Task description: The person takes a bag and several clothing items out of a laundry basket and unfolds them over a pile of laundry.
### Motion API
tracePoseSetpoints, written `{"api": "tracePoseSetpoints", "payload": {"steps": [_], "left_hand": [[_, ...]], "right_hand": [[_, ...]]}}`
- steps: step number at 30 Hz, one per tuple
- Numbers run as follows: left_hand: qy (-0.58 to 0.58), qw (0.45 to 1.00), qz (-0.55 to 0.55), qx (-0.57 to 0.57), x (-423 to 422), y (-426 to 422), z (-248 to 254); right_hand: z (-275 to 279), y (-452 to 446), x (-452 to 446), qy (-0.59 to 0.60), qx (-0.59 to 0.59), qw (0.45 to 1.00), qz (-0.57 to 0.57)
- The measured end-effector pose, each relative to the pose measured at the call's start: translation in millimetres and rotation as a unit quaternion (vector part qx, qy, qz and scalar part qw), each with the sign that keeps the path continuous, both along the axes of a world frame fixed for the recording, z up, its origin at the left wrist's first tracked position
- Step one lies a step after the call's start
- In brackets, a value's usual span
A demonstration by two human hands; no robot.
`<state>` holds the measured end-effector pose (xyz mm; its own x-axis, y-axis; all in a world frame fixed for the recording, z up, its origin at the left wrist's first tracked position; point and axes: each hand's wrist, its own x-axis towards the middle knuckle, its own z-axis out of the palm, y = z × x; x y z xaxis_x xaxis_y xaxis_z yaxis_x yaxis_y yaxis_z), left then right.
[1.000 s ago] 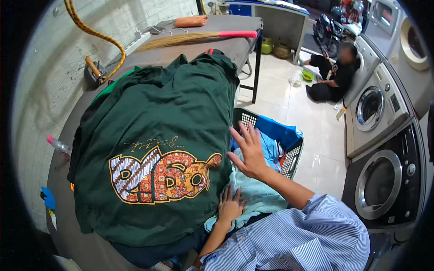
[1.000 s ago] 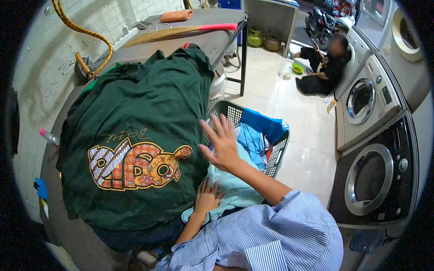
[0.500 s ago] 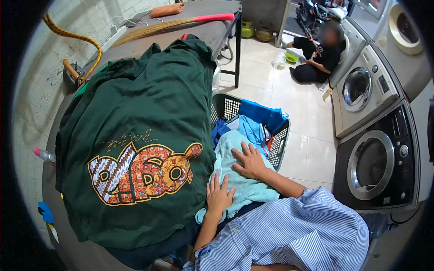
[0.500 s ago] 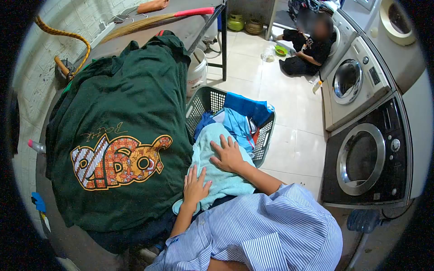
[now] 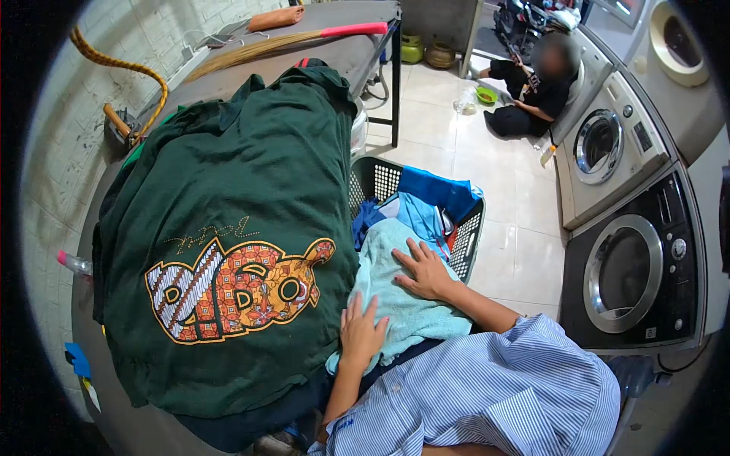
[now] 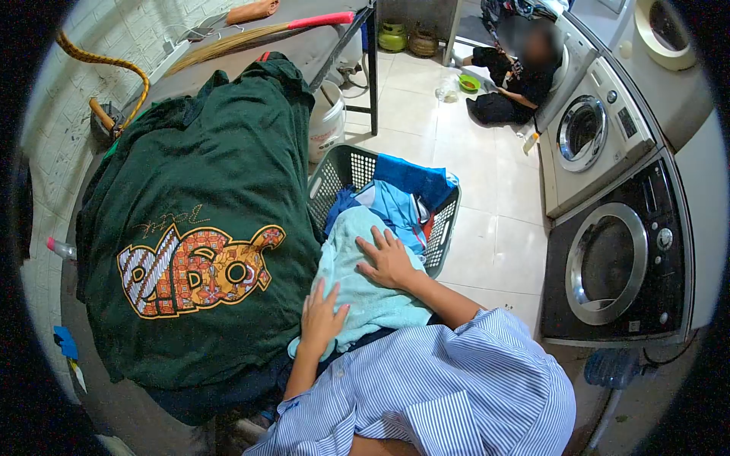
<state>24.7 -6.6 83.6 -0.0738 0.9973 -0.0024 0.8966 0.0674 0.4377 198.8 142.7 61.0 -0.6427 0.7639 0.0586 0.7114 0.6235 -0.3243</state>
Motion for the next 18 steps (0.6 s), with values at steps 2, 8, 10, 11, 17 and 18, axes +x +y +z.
{"api": "tracePoseSetpoints", "payload": {"steps": [2,8,10,11,17,18], "left_hand": [[0.002,1.0,0.004,0.002,-7.5,-2.2,9.6],[0.015,0.972,0.187,-0.14,-28.7,-12.2,26.6],[0.009,0.971,0.164,-0.173,-33.2,-15.2,14.4],[0.006,0.97,0.151,-0.189,-34.4,-15.5,9.5],[0.078,0.97,0.083,-0.215,-22.1,-18.3,-10.4],[0.073,0.972,0.08,-0.209,-20.6,-18.9,-13.1]], "right_hand": [[0.1,-0.6,5.2,0.002,-0.001,1.0,0.003],[8.8,-6.6,17.8,0.028,-0.123,0.991,-0.054],[9.8,-6.8,25.5,0.066,-0.202,0.973,-0.09],[9.9,-6.6,29.8,0.085,-0.24,0.961,-0.109],[2.4,-8.7,62.2,0.114,-0.347,0.917,-0.163],[3.3,-8.7,63.8,0.114,-0.364,0.909,-0.168]]}}
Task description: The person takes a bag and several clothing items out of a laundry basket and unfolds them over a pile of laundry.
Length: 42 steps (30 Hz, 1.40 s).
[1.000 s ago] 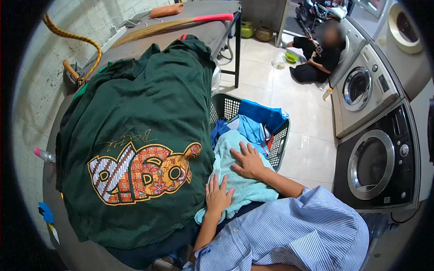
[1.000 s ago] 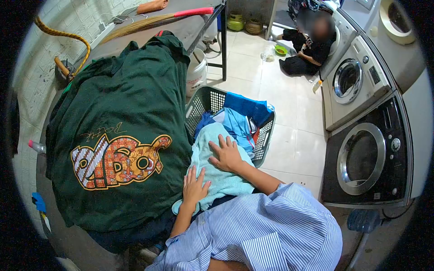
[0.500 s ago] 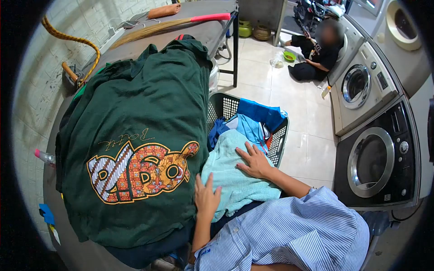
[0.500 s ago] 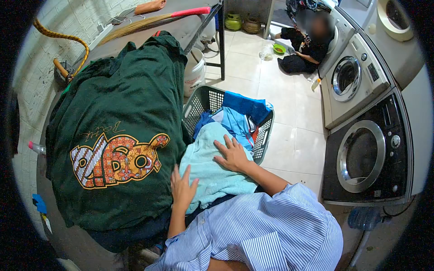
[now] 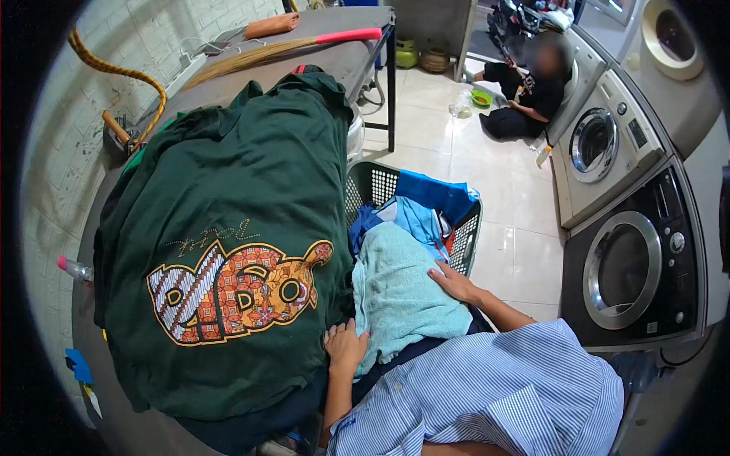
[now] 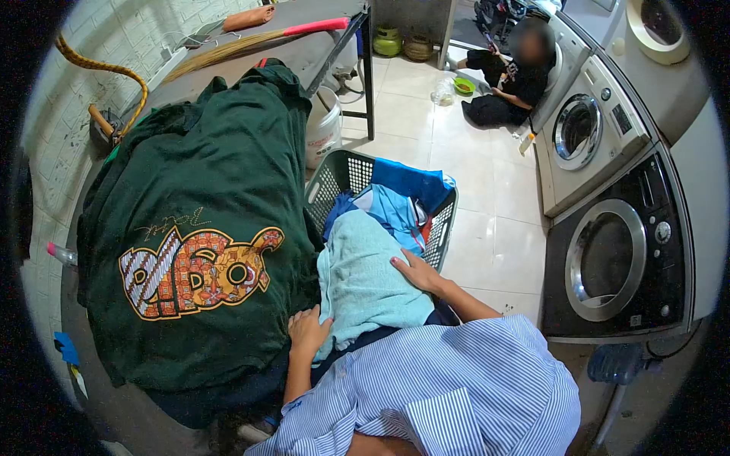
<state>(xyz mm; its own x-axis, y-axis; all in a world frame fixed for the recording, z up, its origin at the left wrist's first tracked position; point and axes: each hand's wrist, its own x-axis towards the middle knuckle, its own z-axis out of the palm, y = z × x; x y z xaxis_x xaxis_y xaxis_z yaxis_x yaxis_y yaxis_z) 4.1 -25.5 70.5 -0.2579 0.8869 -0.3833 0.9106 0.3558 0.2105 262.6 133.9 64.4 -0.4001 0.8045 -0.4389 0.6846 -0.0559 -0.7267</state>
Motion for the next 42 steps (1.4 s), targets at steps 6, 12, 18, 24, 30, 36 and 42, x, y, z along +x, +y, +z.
{"api": "tracePoseSetpoints", "payload": {"steps": [6,12,18,24,30,36,42], "left_hand": [[-0.009,1.0,-0.006,0.028,0.9,-5.0,-9.7],[-0.004,0.999,-0.007,0.032,0.7,-4.9,-10.6],[0.0,0.999,-0.017,0.037,0.2,-4.6,-13.4],[-0.001,0.999,-0.012,0.046,0.3,-6.7,-18.2],[-0.008,0.999,-0.011,0.045,-1.2,-4.6,-21.9],[-0.006,0.999,-0.012,0.041,-2.3,-4.7,-22.3],[-0.007,0.999,-0.012,0.045,-1.1,-5.9,-22.9]], "right_hand": [[9.8,-1.5,-1.7,0.014,-0.053,0.998,-0.019],[11.5,-1.6,-4.0,0.006,-0.042,0.999,-0.027],[5.1,-0.5,-2.4,-0.005,-0.036,0.999,-0.034],[7.9,-1.7,-3.8,-0.007,-0.036,0.999,-0.037],[6.3,-0.2,-2.6,0.012,-0.04,0.998,-0.04],[4.7,-0.2,-3.2,0.01,-0.033,0.999,-0.039],[2.3,-1.1,-1.6,0.02,-0.033,0.999,-0.038]]}}
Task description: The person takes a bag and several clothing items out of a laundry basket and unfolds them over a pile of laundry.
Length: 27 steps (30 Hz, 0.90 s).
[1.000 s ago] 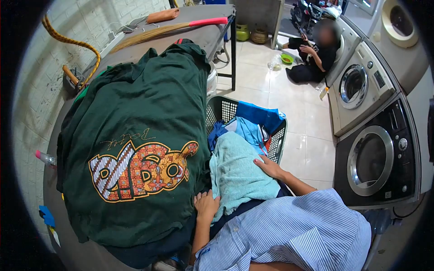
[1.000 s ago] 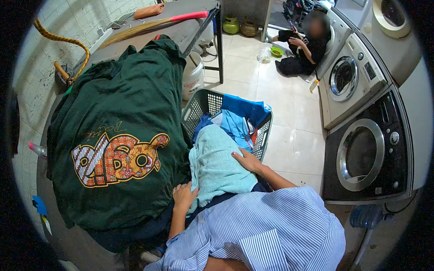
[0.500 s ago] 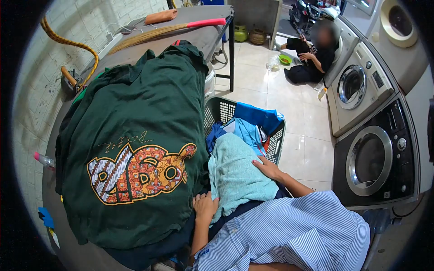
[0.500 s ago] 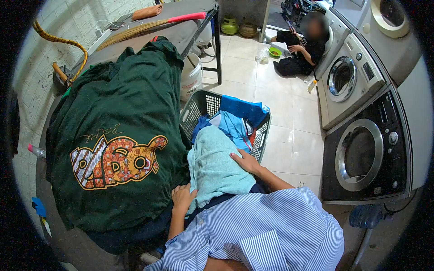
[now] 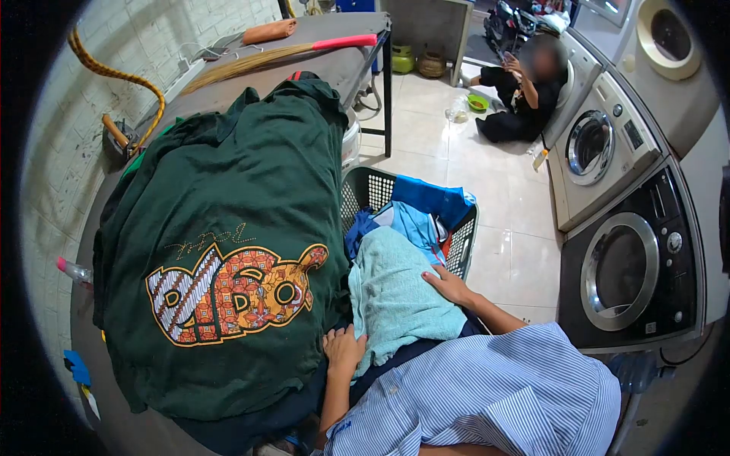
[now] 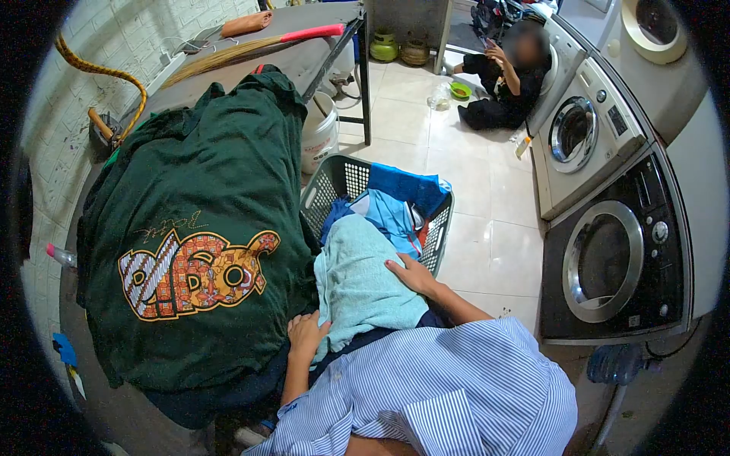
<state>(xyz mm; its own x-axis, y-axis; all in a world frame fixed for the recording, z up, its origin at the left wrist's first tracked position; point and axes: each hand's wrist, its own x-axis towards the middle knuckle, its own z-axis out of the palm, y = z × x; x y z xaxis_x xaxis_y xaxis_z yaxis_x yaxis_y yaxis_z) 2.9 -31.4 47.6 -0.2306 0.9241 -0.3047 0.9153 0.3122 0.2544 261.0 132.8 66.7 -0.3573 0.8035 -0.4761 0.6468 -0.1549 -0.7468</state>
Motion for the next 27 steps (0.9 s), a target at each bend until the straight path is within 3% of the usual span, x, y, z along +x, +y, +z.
{"api": "tracePoseSetpoints", "payload": {"steps": [27], "left_hand": [[0.011,0.998,-0.004,0.056,0.7,-3.3,-3.8]], "right_hand": [[4.6,-2.3,-2.4,-0.018,0.016,1.0,-0.012]]}}
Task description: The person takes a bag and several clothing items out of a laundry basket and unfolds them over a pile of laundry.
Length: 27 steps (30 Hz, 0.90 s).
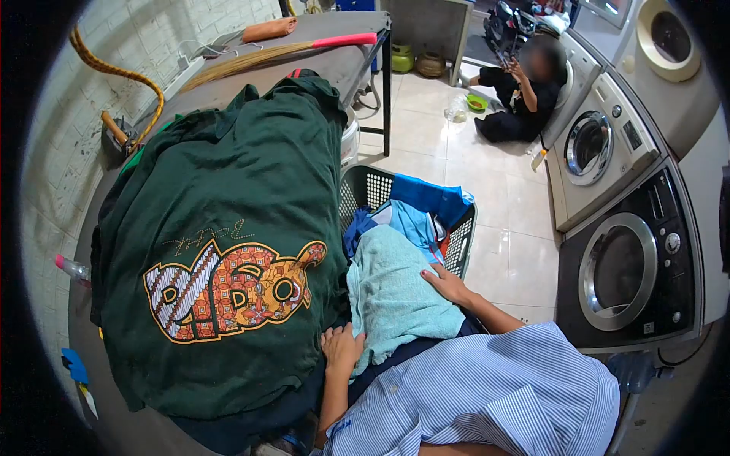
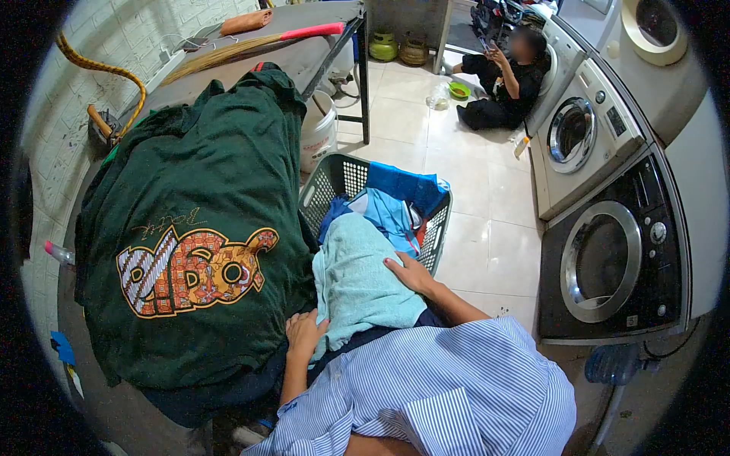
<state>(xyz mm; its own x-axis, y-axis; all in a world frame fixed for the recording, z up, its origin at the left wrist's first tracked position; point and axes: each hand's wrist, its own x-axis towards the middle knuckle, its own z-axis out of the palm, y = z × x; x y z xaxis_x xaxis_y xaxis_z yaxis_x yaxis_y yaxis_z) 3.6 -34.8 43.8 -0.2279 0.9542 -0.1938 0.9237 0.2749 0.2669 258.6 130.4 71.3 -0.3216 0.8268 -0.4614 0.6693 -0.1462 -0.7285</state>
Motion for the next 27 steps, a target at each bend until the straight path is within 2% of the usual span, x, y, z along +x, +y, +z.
{"api": "tracePoseSetpoints", "payload": {"steps": [10,18,27], "left_hand": [[0.006,1.0,0.003,-0.011,0.9,2.7,6.5],[-0.044,0.997,0.006,-0.061,2.3,8.3,29.4],[-0.029,0.997,-0.008,-0.067,1.1,7.9,22.7]], "right_hand": [[-2.5,1.6,0.2,0.001,0.006,1.0,0.003],[6.8,-0.2,-2.9,0.006,0.001,1.0,-0.008],[7.1,-0.6,-2.1,0.001,-0.004,1.0,-0.007]]}}
